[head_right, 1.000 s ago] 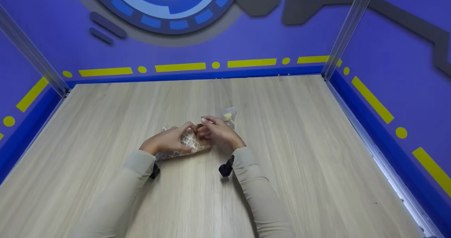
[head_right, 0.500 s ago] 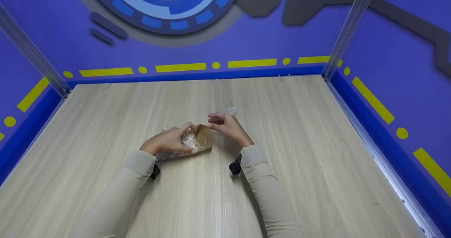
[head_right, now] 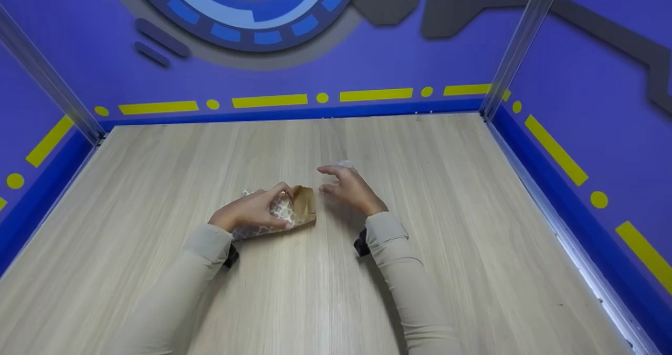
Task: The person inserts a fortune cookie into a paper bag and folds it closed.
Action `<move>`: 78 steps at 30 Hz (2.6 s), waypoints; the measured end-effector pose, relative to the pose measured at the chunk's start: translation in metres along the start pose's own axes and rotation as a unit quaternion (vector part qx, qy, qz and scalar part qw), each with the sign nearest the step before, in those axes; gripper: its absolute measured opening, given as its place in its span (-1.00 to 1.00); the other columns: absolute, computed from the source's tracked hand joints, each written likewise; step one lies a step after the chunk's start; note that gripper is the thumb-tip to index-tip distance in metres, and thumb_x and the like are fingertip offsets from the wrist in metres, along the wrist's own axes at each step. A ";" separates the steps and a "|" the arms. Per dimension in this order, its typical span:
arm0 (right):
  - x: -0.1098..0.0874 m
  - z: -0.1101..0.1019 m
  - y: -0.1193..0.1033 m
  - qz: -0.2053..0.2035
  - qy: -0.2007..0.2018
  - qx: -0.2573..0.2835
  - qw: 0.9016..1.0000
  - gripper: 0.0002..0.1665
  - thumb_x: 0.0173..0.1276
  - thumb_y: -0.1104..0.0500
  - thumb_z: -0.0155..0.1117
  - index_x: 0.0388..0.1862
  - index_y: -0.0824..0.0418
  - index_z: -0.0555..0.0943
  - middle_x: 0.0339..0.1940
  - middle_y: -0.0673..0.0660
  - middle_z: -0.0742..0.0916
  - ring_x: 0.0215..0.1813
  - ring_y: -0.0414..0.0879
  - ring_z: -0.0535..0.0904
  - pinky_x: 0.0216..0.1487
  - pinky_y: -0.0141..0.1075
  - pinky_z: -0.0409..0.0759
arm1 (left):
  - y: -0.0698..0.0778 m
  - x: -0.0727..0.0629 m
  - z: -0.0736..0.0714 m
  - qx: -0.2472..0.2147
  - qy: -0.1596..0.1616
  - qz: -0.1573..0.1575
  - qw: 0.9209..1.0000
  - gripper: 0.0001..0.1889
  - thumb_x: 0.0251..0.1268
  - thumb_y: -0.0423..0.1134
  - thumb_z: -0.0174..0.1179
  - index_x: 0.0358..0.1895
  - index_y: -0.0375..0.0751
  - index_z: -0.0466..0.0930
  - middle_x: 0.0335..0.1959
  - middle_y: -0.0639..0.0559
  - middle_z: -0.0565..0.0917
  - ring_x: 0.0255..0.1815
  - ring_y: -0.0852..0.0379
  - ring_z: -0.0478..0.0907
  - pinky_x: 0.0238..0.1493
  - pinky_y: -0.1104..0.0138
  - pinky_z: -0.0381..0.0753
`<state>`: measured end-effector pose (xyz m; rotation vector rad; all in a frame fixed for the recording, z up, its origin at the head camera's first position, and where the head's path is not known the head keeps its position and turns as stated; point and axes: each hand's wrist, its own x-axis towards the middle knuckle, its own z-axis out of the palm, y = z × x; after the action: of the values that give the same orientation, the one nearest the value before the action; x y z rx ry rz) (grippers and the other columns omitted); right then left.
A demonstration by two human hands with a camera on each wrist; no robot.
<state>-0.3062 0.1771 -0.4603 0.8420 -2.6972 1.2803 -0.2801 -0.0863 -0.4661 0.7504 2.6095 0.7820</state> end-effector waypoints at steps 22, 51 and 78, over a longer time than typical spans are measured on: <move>-0.006 -0.004 0.016 -0.052 -0.030 -0.202 0.978 -0.40 0.20 0.33 0.37 0.26 0.30 0.50 0.30 0.30 0.52 0.39 0.21 0.36 0.39 0.02 0.30 | 0.000 0.000 0.002 0.004 0.003 0.001 1.000 -0.29 -0.05 0.06 0.42 0.20 0.18 0.27 -0.35 0.01 0.60 -0.41 0.09 0.53 -0.45 0.28 0.51; -0.007 0.002 0.024 0.062 -0.012 -0.146 0.987 -0.56 0.24 0.30 0.32 0.12 0.26 0.52 0.13 0.27 0.61 0.04 0.12 0.59 0.06 -0.03 0.56 | 0.002 -0.002 0.001 0.003 0.008 -0.005 1.000 -0.30 -0.05 0.07 0.42 0.20 0.18 0.28 -0.34 0.02 0.61 -0.39 0.08 0.53 -0.41 0.27 0.50; -0.021 -0.013 0.038 0.159 0.012 0.139 0.977 -0.60 0.39 0.27 0.18 0.16 0.38 0.44 0.27 0.37 0.50 0.39 0.30 0.34 0.39 0.10 0.27 | 0.002 -0.001 0.001 0.024 0.011 -0.006 1.000 -0.28 -0.05 0.10 0.41 0.21 0.21 0.27 -0.28 0.01 0.58 -0.31 0.06 0.49 -0.33 0.24 0.47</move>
<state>-0.3089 0.2157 -0.4839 0.4101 -2.7544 1.7497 -0.2781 -0.0854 -0.4652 0.7438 2.6577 0.7304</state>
